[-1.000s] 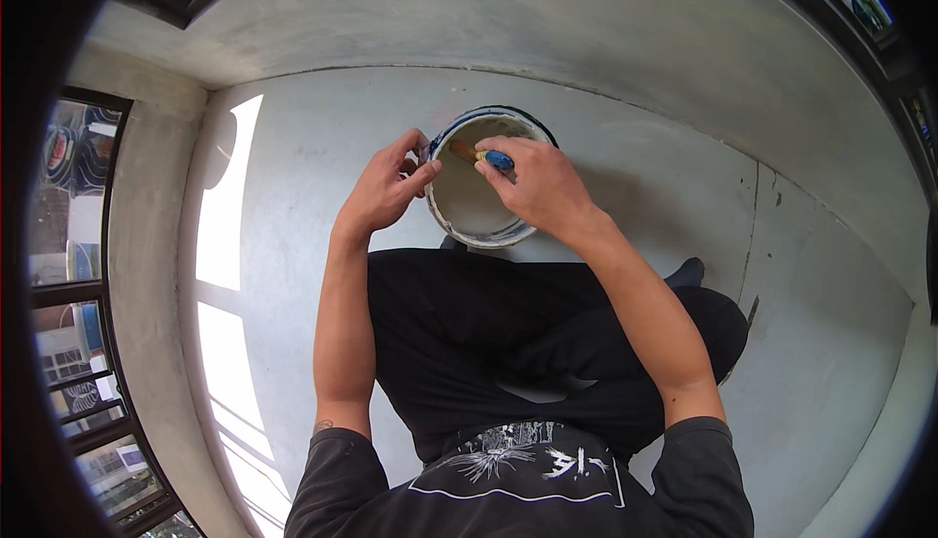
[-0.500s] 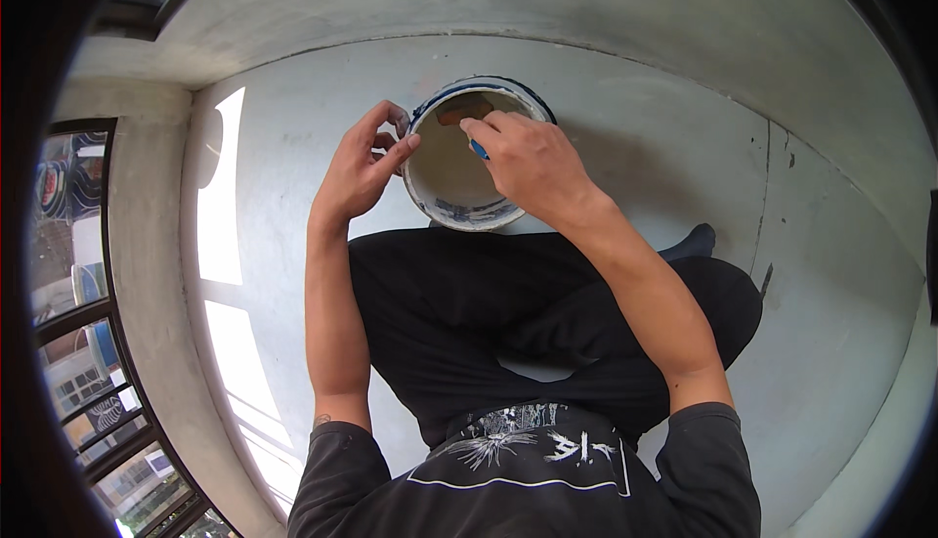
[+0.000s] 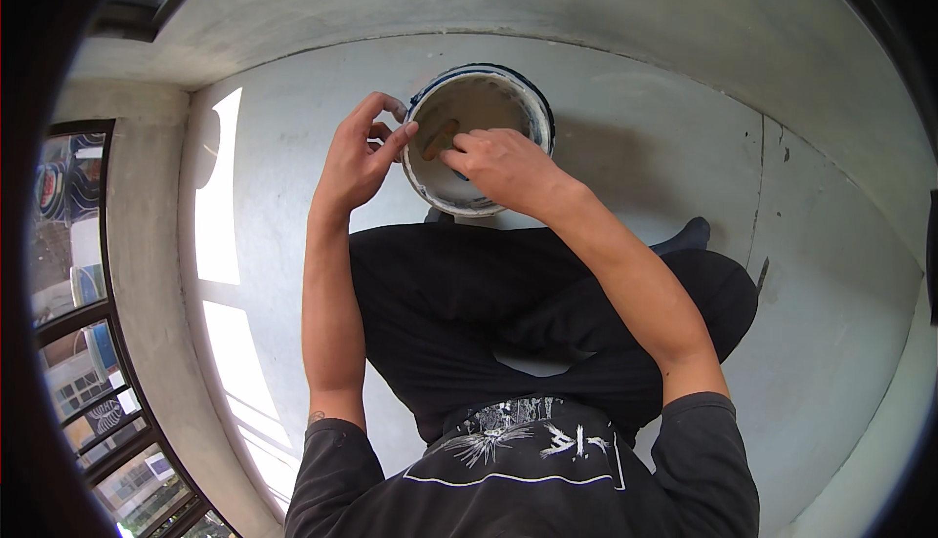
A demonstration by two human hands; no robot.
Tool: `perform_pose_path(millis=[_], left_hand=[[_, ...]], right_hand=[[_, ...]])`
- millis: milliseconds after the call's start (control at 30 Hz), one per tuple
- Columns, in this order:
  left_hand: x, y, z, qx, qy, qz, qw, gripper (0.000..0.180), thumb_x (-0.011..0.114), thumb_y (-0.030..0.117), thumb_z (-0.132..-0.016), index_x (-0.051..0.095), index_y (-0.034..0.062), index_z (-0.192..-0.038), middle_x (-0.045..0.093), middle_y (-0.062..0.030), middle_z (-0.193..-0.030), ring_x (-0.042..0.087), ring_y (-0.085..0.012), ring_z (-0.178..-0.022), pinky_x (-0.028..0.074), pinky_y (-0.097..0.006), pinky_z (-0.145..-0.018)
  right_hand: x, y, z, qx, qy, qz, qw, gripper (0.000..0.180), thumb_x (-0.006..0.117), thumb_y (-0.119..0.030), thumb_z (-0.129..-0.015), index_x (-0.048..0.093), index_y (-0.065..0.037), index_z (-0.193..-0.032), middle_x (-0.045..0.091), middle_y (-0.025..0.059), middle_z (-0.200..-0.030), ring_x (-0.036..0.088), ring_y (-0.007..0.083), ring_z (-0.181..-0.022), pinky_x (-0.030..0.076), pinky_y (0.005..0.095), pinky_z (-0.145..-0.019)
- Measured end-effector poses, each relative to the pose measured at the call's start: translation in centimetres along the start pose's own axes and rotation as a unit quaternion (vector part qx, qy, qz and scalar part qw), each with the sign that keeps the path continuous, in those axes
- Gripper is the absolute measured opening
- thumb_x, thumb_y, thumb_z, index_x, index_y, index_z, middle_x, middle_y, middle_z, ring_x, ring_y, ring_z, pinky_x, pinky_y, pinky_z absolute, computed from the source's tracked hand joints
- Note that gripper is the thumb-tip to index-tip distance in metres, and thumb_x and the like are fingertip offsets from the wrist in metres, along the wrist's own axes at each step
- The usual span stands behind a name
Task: Painting a wall below a window with a brush and paint bucket.
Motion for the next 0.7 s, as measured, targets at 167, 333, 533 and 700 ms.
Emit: perform_pose_path(millis=[167,333,533,700], left_hand=[[0.2,0.0,0.0,0.005,0.011,-0.001,1.0,0.024,0.072,0.018,-0.095,0.058,-0.0007,-0.102,0.062,-0.0079,-0.1,0.062,-0.0149,-0.069,0.05,-0.03,-0.061],[0.0,-0.4,0.1,0.002,0.016,-0.007,1.0,0.024,0.071,0.018,-0.095,0.058,-0.0012,-0.102,0.063,-0.0085,-0.1,0.062,-0.0156,-0.069,0.05,-0.03,-0.061],[0.1,-0.1,0.2,0.029,0.023,-0.025,0.999,0.024,0.071,0.017,-0.095,0.058,-0.0015,-0.102,0.062,-0.0096,-0.098,0.06,-0.0162,-0.068,0.048,-0.032,-0.061],[0.4,0.7,-0.1,0.053,0.015,-0.046,0.997,0.022,0.071,0.015,-0.094,0.06,-0.0015,-0.102,0.062,-0.01,-0.097,0.06,-0.0175,-0.068,0.048,-0.032,-0.061]], right_hand=[[-1.8,0.2,0.5,0.02,-0.005,-0.074,0.997,0.031,0.062,-0.005,-0.087,0.069,-0.011,-0.117,0.066,0.0096,-0.097,0.067,0.0297,-0.096,0.055,0.043,-0.082],[-5.3,0.8,1.5,0.061,0.036,-0.171,0.983,0.031,0.069,-0.005,-0.086,0.071,-0.009,-0.117,0.069,0.0085,-0.106,0.067,0.0313,-0.099,0.054,0.0435,-0.085],[-4.2,1.5,1.5,0.097,0.078,-0.129,0.984,0.029,0.066,-0.007,-0.088,0.07,-0.008,-0.117,0.069,0.0091,-0.106,0.067,0.0308,-0.097,0.055,0.0416,-0.083],[-0.6,0.1,0.5,0.047,0.108,-0.001,0.993,0.027,0.057,-0.006,-0.087,0.069,-0.007,-0.111,0.063,0.0099,-0.093,0.066,0.0279,-0.092,0.055,0.0423,-0.079]])
Point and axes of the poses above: each hand's wrist, its own z-axis away from the middle knuckle, its own x-axis out of the palm, y = z × x, the point moved 4 cm from there along -z, towards the middle knuckle
